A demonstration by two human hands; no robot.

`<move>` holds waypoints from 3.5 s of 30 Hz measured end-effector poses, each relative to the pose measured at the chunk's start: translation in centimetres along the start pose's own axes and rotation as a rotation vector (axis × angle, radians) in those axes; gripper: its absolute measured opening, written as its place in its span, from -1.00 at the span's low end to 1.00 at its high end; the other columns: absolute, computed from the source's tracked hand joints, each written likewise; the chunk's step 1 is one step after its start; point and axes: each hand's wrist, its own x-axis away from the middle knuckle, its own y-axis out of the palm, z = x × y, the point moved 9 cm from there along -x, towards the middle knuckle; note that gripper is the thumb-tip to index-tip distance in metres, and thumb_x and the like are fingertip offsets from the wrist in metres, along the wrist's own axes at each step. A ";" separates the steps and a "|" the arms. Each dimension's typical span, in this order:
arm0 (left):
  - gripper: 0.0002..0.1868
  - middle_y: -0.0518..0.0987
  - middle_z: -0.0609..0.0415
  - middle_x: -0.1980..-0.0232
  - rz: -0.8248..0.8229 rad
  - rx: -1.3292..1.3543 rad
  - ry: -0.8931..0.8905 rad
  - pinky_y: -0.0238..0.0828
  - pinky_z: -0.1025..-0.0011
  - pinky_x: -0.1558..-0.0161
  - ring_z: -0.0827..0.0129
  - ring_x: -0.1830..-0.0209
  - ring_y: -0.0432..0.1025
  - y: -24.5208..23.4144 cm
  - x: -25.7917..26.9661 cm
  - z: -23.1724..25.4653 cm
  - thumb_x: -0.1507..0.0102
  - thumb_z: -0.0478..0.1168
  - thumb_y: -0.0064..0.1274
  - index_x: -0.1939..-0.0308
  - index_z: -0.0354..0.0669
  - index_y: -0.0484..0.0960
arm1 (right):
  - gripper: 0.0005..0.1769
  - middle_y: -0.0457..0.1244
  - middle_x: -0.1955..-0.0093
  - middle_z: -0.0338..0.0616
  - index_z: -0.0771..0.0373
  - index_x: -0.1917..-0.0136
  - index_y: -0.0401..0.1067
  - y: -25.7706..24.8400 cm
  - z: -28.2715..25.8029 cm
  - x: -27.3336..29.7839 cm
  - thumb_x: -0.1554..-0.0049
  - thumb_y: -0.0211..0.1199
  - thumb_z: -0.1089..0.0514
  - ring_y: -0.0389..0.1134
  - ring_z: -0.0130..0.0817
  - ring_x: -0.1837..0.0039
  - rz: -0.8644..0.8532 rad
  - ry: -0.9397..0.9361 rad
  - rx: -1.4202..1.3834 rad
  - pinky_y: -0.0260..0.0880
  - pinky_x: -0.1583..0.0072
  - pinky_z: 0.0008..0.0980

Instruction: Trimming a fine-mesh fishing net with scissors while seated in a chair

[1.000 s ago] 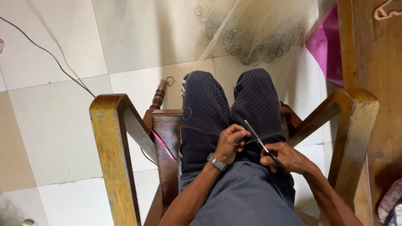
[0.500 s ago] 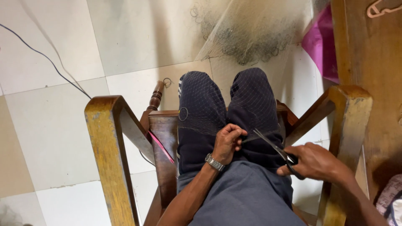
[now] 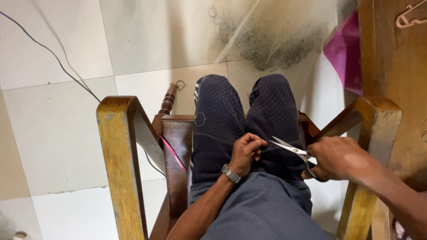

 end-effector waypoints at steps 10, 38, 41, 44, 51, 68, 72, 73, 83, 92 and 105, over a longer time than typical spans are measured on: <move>-0.95 0.55 0.08 0.42 -0.021 0.023 0.027 0.19 0.66 0.67 0.60 0.64 0.27 -0.3 -0.4 -0.4 -0.13 -0.34 -0.01 0.46 -0.18 0.50 | -0.49 0.34 0.14 -0.30 -0.02 0.09 0.44 -0.8 -0.9 -1.2 0.07 0.17 -0.41 0.38 -0.32 0.04 -0.013 -0.019 0.089 0.38 0.07 -0.32; -0.93 0.48 0.13 0.56 -0.033 -0.025 0.039 0.17 0.67 0.68 0.59 0.71 0.25 -0.2 -0.1 -0.1 -0.11 -0.32 0.00 0.48 -0.17 0.50 | -0.56 0.33 0.22 -0.26 -0.04 0.16 0.42 -0.5 -1.7 -3.3 0.12 0.21 -0.36 0.37 -0.28 0.13 0.055 -0.089 0.039 0.33 0.14 -0.28; -0.94 0.50 0.13 0.53 -0.027 -0.033 0.038 0.17 0.66 0.68 0.59 0.70 0.26 -0.2 -0.1 -0.1 -0.11 -0.32 0.01 0.48 -0.17 0.50 | -0.54 0.34 0.23 -0.27 -0.03 0.16 0.41 -0.6 -1.8 -3.3 0.11 0.23 -0.38 0.38 -0.30 0.14 0.053 -0.089 0.034 0.34 0.16 -0.29; -0.96 0.51 0.02 0.47 -0.006 0.042 0.053 0.21 0.66 0.70 0.55 0.66 0.29 -0.5 -0.5 -1.0 -0.08 -0.34 0.01 0.46 -0.24 0.50 | -0.61 0.35 0.27 -0.20 0.02 0.20 0.49 -2.2 -2.4 -2.0 0.14 0.25 -0.27 0.40 -0.25 0.11 0.087 -0.104 0.026 0.39 0.11 -0.25; -0.94 0.54 -0.13 0.39 0.001 0.126 0.053 0.27 0.67 0.72 0.51 0.63 0.33 -1.1 -0.9 -2.1 -0.07 -0.37 0.02 0.42 -0.34 0.51 | -0.78 0.36 0.33 -0.15 0.07 0.24 0.55 -2.9 -2.6 -1.7 0.11 0.24 -0.04 0.42 -0.23 0.11 0.180 -0.125 -0.011 0.42 0.09 -0.26; -0.78 0.41 0.21 0.58 -0.060 -0.131 -0.157 -0.05 0.68 0.77 0.64 0.74 0.15 0.3 -0.6 -1.9 0.01 -0.30 0.14 0.29 -0.18 0.56 | -0.63 0.24 0.46 -0.35 -0.03 0.25 0.45 5.2 1.3 -2.8 0.18 0.31 -0.29 0.17 -0.54 0.37 0.093 -0.284 -0.668 0.14 0.24 -0.51; -0.78 0.55 0.18 0.45 -0.046 -0.212 -0.109 0.24 0.71 0.50 0.62 0.53 0.35 0.3 -1.2 -2.2 0.05 -0.33 0.22 0.33 -0.18 0.62 | -0.59 0.37 0.47 -0.24 0.02 0.20 0.50 6.6 1.3 -3.7 0.23 0.30 -0.23 0.34 -0.51 0.35 0.101 -0.324 -0.904 0.31 0.24 -0.52; -0.78 0.55 0.18 0.45 -0.047 -0.218 -0.110 0.24 0.71 0.50 0.62 0.53 0.35 0.4 -1.4 -2.4 0.05 -0.33 0.22 0.33 -0.18 0.62 | -0.59 0.37 0.47 -0.24 0.02 0.20 0.50 7.1 1.3 -3.7 0.23 0.30 -0.23 0.34 -0.51 0.35 0.103 -0.326 -0.909 0.31 0.24 -0.52; -0.77 0.33 0.23 0.60 -0.038 -0.122 -0.072 -0.09 0.67 0.84 0.65 0.80 0.07 0.7 -0.6 -1.3 -0.02 -0.37 0.09 0.27 -0.16 0.43 | -0.58 0.21 0.48 -0.29 0.09 0.24 0.52 8.3 0.0 -2.8 0.22 0.30 -0.25 0.14 -0.50 0.40 0.264 -0.507 -1.070 0.14 0.31 -0.48; -0.83 0.52 0.15 0.52 -0.061 -0.279 -0.204 -0.17 0.71 0.81 0.70 0.82 0.05 1.5 -0.4 -0.4 -0.06 -0.19 0.11 0.32 -0.17 0.62 | -0.55 0.20 0.51 -0.24 0.21 0.25 0.52 9.5 -0.8 -3.1 0.22 0.28 -0.20 0.15 -0.48 0.42 0.256 -0.556 -1.293 0.13 0.35 -0.47; -0.93 0.36 0.22 0.63 0.033 -0.152 -0.126 -0.24 0.67 0.84 0.67 0.84 0.02 0.2 -0.8 -2.1 -0.06 -0.25 0.07 0.52 -0.11 0.53 | -0.65 0.30 0.52 -0.10 0.24 0.18 0.51 11.4 -2.6 -3.3 0.16 0.28 -0.03 0.25 -0.41 0.42 0.050 -0.430 -1.389 0.17 0.33 -0.46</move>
